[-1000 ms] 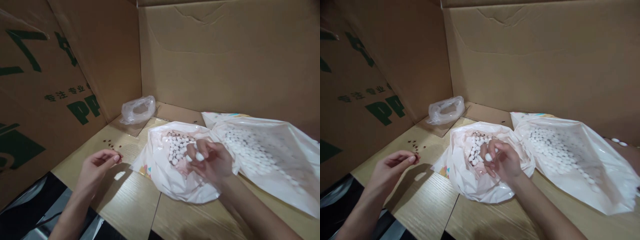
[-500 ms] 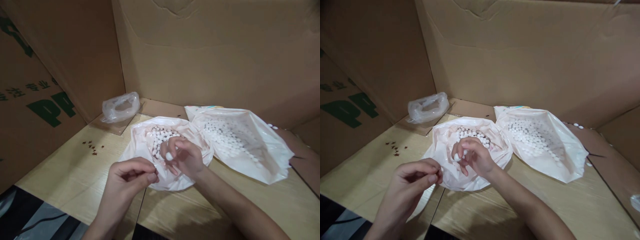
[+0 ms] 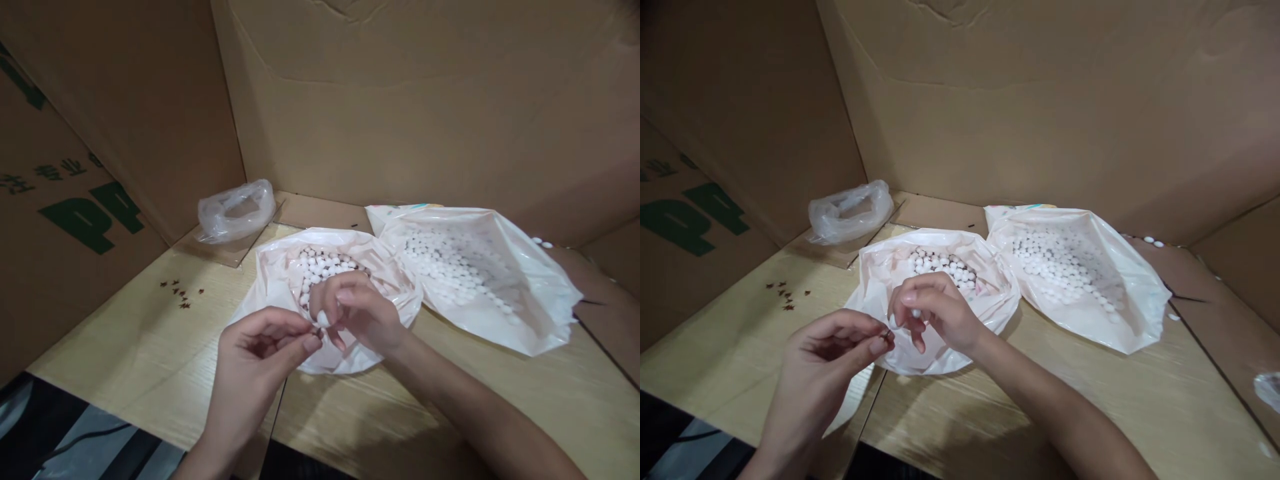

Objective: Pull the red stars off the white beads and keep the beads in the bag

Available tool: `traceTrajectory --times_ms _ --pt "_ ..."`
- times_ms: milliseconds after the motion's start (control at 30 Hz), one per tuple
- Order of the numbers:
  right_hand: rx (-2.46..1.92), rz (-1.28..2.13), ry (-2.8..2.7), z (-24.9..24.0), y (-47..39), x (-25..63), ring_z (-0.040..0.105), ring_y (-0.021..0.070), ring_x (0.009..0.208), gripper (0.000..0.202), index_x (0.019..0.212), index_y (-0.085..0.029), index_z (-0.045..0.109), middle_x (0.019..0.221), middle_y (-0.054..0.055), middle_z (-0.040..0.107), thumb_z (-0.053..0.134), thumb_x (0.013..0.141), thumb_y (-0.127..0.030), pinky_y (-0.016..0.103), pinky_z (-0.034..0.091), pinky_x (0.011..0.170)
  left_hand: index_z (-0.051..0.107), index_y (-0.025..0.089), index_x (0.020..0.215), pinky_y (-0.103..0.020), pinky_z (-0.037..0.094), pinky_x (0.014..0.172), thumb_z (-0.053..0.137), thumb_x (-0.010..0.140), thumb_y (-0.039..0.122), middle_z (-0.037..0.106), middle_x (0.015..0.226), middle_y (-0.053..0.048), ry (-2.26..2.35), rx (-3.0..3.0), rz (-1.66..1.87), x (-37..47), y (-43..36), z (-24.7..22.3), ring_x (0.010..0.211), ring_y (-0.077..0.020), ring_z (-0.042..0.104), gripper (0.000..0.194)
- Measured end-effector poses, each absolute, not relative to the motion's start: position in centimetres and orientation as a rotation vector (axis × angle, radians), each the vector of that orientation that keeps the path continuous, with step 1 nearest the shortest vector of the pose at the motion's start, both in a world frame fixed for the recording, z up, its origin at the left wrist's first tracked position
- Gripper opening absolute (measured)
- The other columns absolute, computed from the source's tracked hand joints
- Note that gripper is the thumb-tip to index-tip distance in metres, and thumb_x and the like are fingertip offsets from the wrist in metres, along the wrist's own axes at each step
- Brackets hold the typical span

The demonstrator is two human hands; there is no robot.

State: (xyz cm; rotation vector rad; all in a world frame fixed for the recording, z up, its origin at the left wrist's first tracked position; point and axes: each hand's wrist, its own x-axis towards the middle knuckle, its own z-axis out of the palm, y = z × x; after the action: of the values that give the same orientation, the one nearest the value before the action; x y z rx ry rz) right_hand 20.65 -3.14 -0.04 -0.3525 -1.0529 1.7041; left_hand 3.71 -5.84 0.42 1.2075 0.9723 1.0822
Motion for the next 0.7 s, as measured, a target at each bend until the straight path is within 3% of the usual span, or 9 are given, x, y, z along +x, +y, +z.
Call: traceTrajectory --times_ms 167,400,700 --pt "-0.4 1.677 -1.096 0.05 -3.15 20.7 0.046 0.0086 0.045 0.028 0.061 -0.01 0.066 0.06 0.004 0.055 0.068 0.077 -0.034 0.017 0.042 0.033 0.073 0.018 0.075 -0.01 0.051 0.058 0.082 0.066 0.026 0.07 0.07 0.0 1.015 1.219 1.081 3.63 -5.99 0.47 0.061 -0.0073 0.064 0.015" --pt "-0.44 1.556 -1.248 0.03 -3.35 21.02 0.049 0.0066 0.046 0.03 0.064 -0.01 0.067 0.062 0.004 0.058 0.066 0.082 -0.034 0.015 0.04 0.038 0.074 0.023 0.079 -0.006 0.05 0.059 0.08 0.07 0.023 0.07 0.071 0.003 0.997 1.243 1.092 3.59 -6.05 0.53 0.062 -0.0047 0.065 0.011" --pt "-0.437 1.437 -1.405 0.66 -3.56 21.28 0.051 0.0086 0.051 0.026 0.067 -0.011 0.066 0.062 0.003 0.059 0.062 0.086 -0.029 0.018 0.039 0.042 0.077 0.028 0.086 -0.011 0.055 0.064 0.079 0.07 0.02 0.074 0.078 0.001 0.989 1.292 1.116 3.72 -6.24 0.87 0.07 -0.0101 0.07 0.018"
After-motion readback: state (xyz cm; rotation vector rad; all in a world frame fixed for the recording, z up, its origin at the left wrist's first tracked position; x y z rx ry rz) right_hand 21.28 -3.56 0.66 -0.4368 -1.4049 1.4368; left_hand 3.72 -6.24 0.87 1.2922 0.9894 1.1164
